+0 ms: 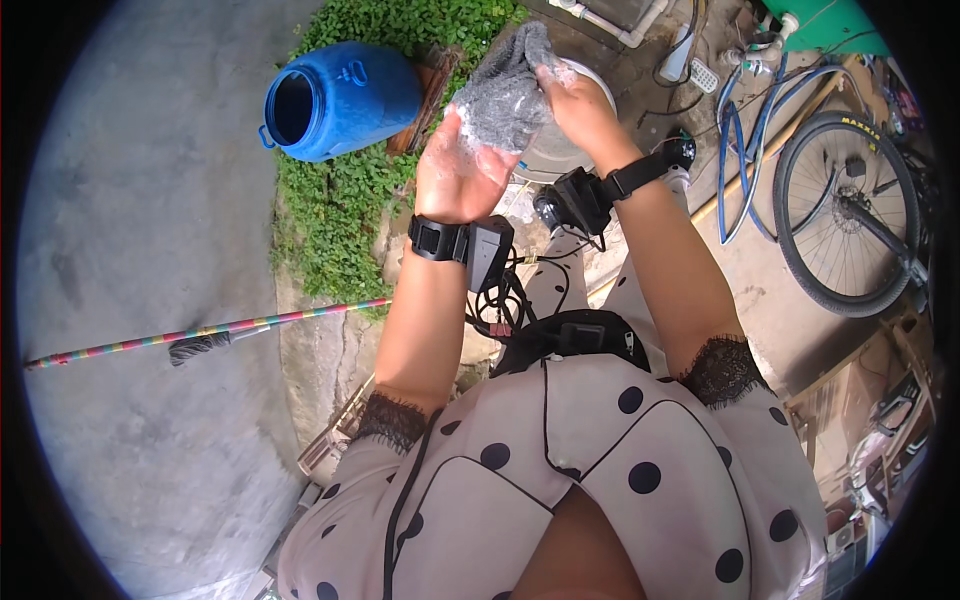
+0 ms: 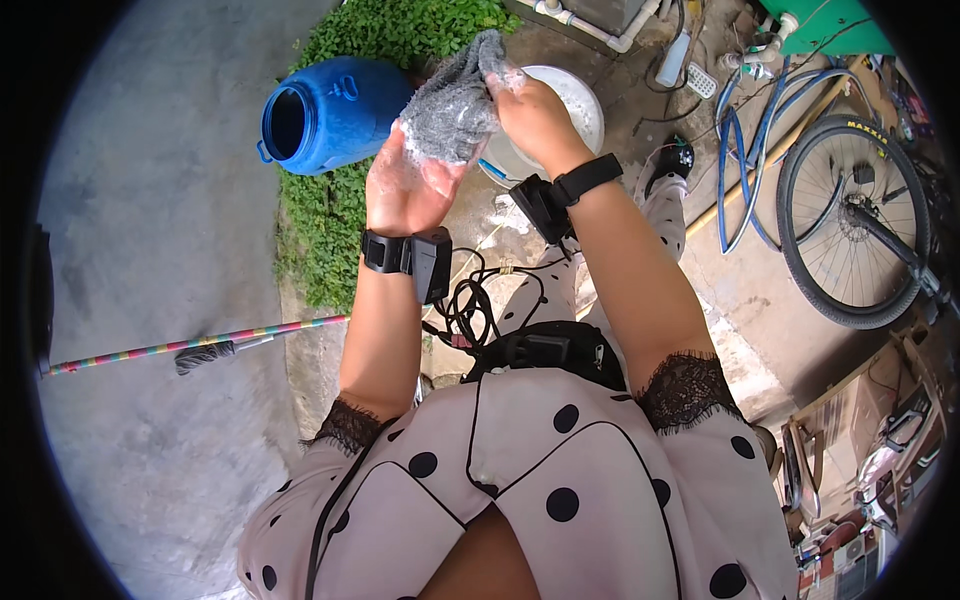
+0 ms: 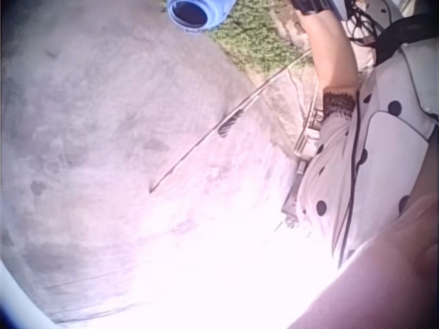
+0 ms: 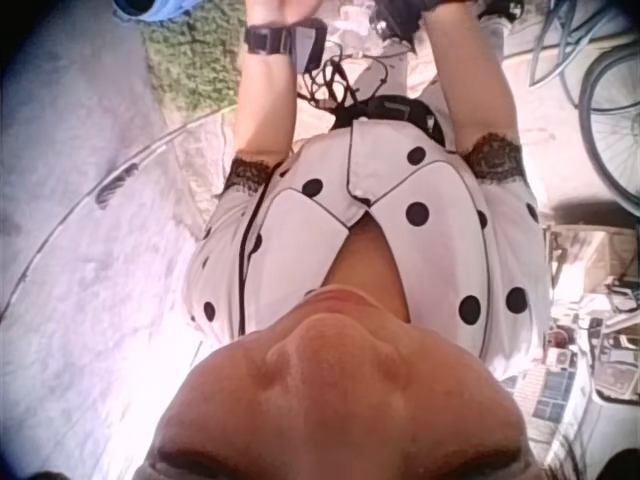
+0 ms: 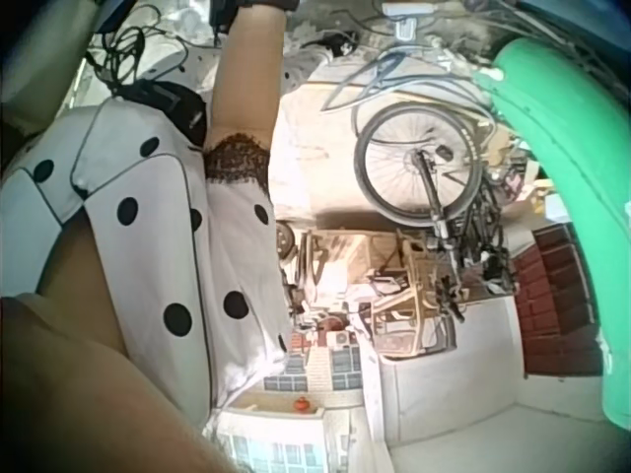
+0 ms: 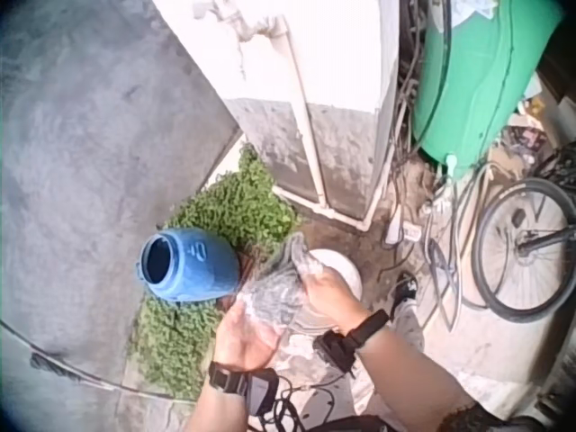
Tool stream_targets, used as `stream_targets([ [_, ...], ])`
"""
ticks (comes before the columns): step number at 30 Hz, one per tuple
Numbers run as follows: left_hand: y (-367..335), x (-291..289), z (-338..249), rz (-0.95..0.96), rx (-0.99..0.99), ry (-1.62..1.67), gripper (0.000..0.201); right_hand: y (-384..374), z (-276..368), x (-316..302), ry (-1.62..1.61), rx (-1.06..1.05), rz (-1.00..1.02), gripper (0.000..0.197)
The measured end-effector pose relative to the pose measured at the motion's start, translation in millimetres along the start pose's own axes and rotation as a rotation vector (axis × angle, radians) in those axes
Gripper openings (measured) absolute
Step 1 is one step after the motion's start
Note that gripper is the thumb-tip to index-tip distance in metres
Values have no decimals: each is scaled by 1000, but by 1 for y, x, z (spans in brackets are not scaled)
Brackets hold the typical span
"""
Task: The person washes a rag by hand using soapy water from a bucket, pours out the bucket, and rinses the rag under running water from a faucet.
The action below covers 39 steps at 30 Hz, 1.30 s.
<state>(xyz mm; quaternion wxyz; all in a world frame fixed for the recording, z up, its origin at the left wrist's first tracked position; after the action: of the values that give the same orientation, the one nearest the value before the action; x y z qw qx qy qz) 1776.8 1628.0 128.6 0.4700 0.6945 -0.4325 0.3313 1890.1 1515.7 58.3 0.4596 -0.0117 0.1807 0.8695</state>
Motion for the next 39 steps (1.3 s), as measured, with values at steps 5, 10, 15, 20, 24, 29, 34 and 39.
stream_targets([
  [5, -2, 18, 3, -89, 102, -152, 51, -3, -19, -2, -388, 56, -43, 46],
  [10, -8, 5, 1, -148, 134, -296, 59, 47, 29, 5, 89, -369, 41, 40],
  [15, -10, -13, 1, -112, 99, -294, 39, 59, 26, 11, 362, -535, 109, 38],
  [20, -11, 12, 18, -125, 93, -270, 35, 31, 16, 4, 240, -316, -9, 36],
  [24, -12, -3, 9, -157, 128, -324, 50, 65, 22, 7, 335, -541, 166, 33],
  [29, -17, -23, 0, -299, 106, -449, 35, 68, 10, -24, 205, -535, 356, 33],
  [34, -15, -20, 4, -382, 124, -278, 38, 53, -10, -37, -466, 29, 118, 36],
  [39, -16, -3, 20, -287, 269, -382, 35, 45, 9, -18, -418, -60, -194, 48],
])
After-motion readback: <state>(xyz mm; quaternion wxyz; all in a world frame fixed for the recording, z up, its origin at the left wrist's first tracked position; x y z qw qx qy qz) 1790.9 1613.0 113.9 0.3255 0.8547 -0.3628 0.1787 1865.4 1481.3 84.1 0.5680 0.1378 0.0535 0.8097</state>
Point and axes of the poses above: each hand's wrist, its own y-axis away from the middle knuckle, its own x-axis out of the palm, z = x × y, the point moved 1 cm from there along -y, towards the middle knuckle, and after that the axes turned 6 degrees about x, right-handed, at the moved point
